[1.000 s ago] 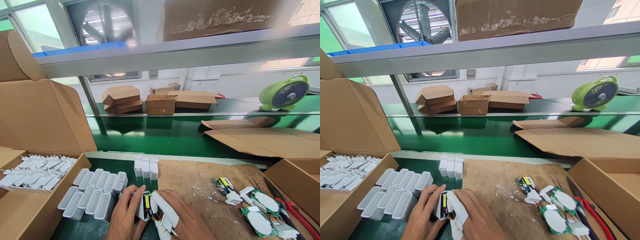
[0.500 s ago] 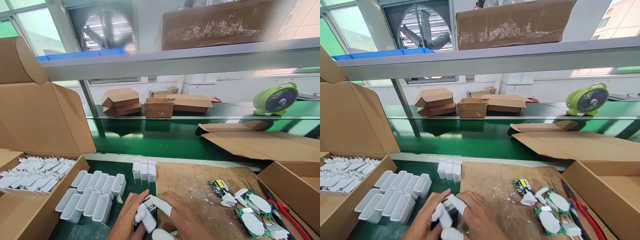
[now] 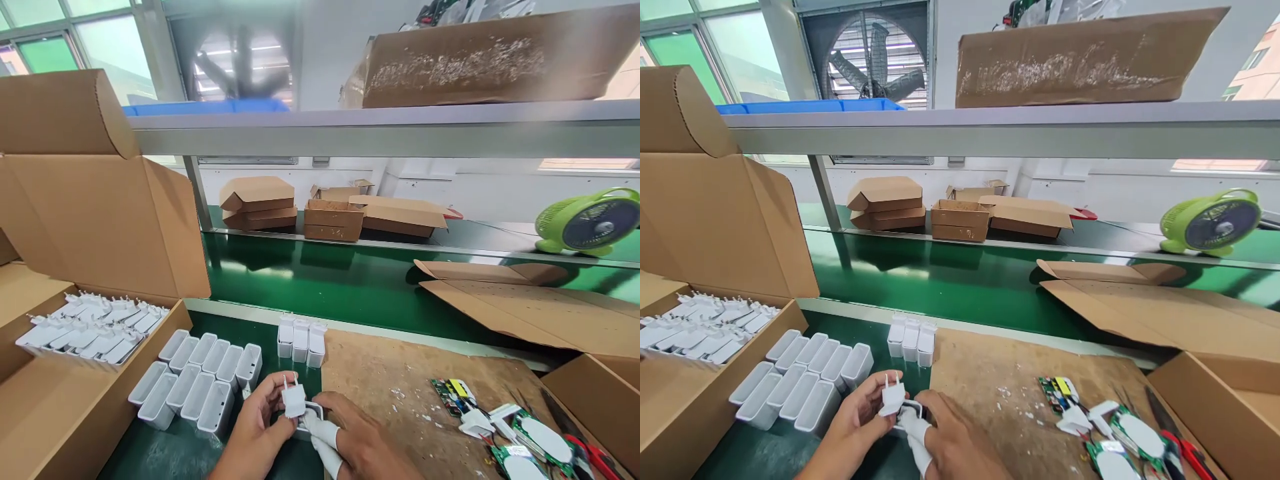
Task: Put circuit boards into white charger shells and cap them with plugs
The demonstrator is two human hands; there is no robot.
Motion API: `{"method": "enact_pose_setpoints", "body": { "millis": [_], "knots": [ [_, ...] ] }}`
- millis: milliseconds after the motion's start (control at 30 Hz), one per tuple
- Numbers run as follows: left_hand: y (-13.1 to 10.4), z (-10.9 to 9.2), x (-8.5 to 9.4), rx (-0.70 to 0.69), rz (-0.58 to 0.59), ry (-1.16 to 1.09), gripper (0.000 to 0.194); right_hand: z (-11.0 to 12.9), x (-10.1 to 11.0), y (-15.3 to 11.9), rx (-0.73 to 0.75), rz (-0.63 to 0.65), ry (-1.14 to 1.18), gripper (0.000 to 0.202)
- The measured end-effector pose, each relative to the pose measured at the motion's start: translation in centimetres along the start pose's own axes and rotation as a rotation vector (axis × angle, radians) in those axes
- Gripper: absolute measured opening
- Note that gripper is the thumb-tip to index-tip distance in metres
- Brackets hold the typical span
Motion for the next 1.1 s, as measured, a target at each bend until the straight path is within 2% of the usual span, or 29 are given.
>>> {"method": "enact_pose_setpoints", "body": {
  "millis": [167,300,467,633,733,833,933,1033,1100],
  "knots": [
    [-0.4,0.0,-0.3,-0.046,0.01,0.064,0.049,0.1,0.4,-0.2,-0.03,-0.006,0.047,0.07],
    [-1.4,-2.1,-0.3,-0.206,0.031,0.191,0.055,0.3,0.4,-0.3,-0.028,0.017,0.017,0.068],
    [-2.2,-5.7,-0.7,-0.409,0.018,0.484,0.019,0.5,0.3,-0.3,-0.057,0.037,-0.018,0.066],
    [-2.7,-7.3,-1.6,-0.56,-0.016,0.728,0.018,0.9,0.6,-0.2,-0.088,0.039,-0.046,0.055],
    [-3.1,-7.5,-2.0,-0.637,-0.048,0.775,0.018,-0.3,-0.1,-0.9,-0.145,0.02,0.038,0.054],
    [-3.4,-7.5,-1.8,-0.662,-0.082,0.827,0.018,-2.0,-1.3,-2.3,-0.194,-0.046,0.031,0.074],
    [-3.4,-7.3,-2.4,-0.677,0.041,0.887,0.019,-2.4,-2.3,-2.9,-0.181,-0.067,-0.068,0.086],
    [-3.4,-7.6,-3.5,-0.694,0.222,0.923,0.028,-1.7,-2.2,-2.6,-0.168,-0.042,-0.123,0.078],
    [-3.4,-7.8,-4.0,-0.691,0.301,0.968,0.034,-1.3,-2.0,-2.4,-0.184,0.007,-0.132,0.073]
  ]
}}
Point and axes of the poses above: each hand's wrist, its own y-axis towards the middle knuckle, its own x-axis out of the back of the hand, z = x × y, the point moved 9 cm from there along y, towards the middle knuckle, and after that the axes turned 5 degrees about -y, right-handed, at the moved point
